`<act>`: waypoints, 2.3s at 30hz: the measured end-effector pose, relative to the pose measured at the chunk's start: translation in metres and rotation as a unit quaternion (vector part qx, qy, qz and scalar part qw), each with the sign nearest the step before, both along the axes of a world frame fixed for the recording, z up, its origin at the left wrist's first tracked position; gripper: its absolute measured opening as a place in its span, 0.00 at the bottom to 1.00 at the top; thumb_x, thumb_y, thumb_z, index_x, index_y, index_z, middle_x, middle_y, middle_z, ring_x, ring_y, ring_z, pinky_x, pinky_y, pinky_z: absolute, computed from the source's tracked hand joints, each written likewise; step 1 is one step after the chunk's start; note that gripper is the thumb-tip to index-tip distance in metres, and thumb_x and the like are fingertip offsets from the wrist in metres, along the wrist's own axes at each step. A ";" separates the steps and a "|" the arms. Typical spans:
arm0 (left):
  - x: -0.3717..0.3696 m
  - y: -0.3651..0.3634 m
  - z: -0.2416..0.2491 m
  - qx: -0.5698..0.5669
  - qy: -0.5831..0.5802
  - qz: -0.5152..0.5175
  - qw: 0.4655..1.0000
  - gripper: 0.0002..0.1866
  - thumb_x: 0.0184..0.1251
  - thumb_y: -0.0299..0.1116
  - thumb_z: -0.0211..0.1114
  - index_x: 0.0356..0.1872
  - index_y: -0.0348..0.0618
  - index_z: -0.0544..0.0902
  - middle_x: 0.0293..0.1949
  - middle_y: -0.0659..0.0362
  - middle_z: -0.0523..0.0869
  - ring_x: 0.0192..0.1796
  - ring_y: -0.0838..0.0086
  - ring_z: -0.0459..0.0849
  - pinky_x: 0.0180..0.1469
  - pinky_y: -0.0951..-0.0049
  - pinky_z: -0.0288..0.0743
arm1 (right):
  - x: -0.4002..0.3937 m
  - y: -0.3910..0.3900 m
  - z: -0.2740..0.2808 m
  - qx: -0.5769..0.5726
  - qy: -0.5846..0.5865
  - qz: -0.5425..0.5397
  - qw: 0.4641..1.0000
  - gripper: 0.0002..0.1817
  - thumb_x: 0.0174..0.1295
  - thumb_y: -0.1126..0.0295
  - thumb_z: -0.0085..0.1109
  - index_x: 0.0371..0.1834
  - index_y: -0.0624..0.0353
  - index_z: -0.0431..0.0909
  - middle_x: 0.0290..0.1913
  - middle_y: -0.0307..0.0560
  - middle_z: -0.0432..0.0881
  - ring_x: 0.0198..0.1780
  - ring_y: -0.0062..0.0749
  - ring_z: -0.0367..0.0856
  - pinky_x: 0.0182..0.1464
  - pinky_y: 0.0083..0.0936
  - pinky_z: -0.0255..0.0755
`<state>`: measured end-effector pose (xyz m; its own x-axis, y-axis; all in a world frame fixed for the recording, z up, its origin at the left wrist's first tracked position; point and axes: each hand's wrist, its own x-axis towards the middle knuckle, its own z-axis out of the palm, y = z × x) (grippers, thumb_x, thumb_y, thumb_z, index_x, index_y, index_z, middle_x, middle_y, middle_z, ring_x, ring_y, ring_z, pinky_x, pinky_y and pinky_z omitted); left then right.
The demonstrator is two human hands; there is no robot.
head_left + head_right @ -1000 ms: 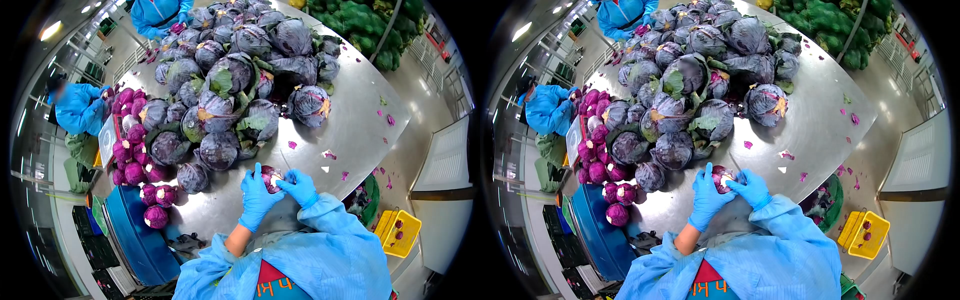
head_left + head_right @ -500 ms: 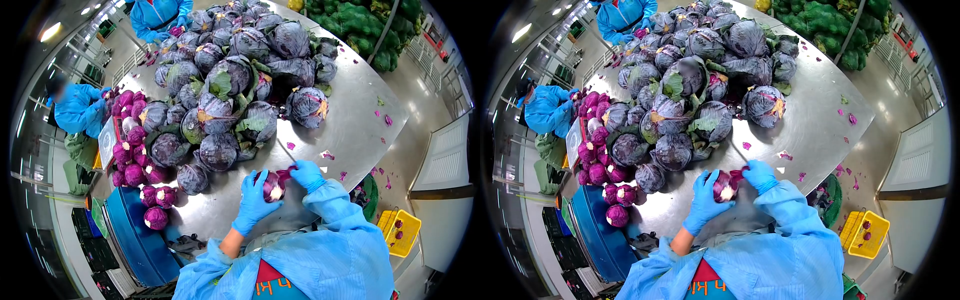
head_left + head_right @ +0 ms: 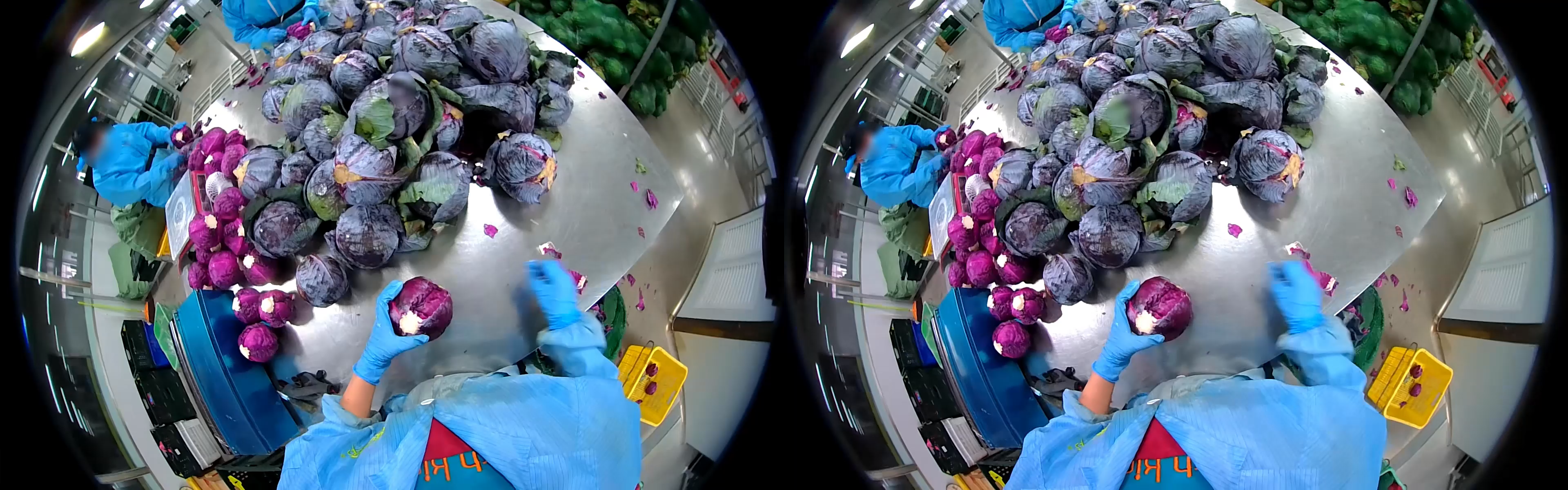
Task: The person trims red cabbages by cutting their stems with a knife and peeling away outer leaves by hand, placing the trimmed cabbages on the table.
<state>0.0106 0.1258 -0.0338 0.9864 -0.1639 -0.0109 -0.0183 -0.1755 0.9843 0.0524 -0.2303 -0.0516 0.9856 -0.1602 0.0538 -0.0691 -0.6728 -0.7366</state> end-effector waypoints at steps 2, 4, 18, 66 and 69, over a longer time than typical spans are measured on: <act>-0.001 0.002 0.006 0.016 0.007 -0.024 1.000 0.62 0.34 0.43 0.85 0.73 0.37 0.55 0.71 0.49 0.61 0.72 0.59 0.62 0.74 0.62 0.54 | 0.008 0.058 0.001 0.229 0.132 0.062 0.963 0.18 0.59 0.64 0.69 0.52 0.55 0.82 0.33 0.39 0.81 0.30 0.24 0.77 0.34 0.25 0.73; 0.000 0.005 0.014 0.098 0.005 -0.068 0.993 0.65 0.33 0.45 0.86 0.74 0.37 0.53 0.72 0.48 0.59 0.73 0.57 0.61 0.75 0.61 0.53 | 0.019 0.104 0.016 0.396 0.298 0.088 0.864 0.21 0.58 0.63 0.69 0.55 0.54 0.81 0.33 0.36 0.81 0.26 0.18 0.72 0.27 0.19 0.67; -0.001 0.003 0.013 0.101 0.020 -0.059 0.993 0.65 0.31 0.47 0.86 0.73 0.38 0.56 0.71 0.46 0.62 0.73 0.55 0.62 0.74 0.60 0.56 | 0.013 0.127 -0.027 0.324 0.118 0.262 0.901 0.17 0.61 0.60 0.65 0.51 0.52 0.84 0.33 0.44 0.86 0.26 0.32 0.80 0.28 0.30 0.72; 0.035 0.014 0.032 -0.057 0.174 -0.128 0.975 0.55 0.41 0.37 0.84 0.71 0.35 0.60 0.64 0.55 0.72 0.65 0.70 0.70 0.69 0.69 0.62 | 0.021 0.110 0.007 0.142 0.006 0.425 0.894 0.22 0.56 0.53 0.71 0.47 0.55 0.79 0.38 0.43 0.76 0.38 0.32 0.76 0.43 0.27 0.72; 0.040 0.016 0.018 -0.045 0.153 -0.156 0.975 0.55 0.41 0.39 0.84 0.71 0.35 0.60 0.64 0.54 0.72 0.66 0.70 0.70 0.69 0.69 0.62 | 0.022 0.109 0.014 0.126 0.065 0.433 0.890 0.19 0.59 0.54 0.69 0.45 0.55 0.80 0.39 0.46 0.77 0.40 0.37 0.78 0.44 0.29 0.72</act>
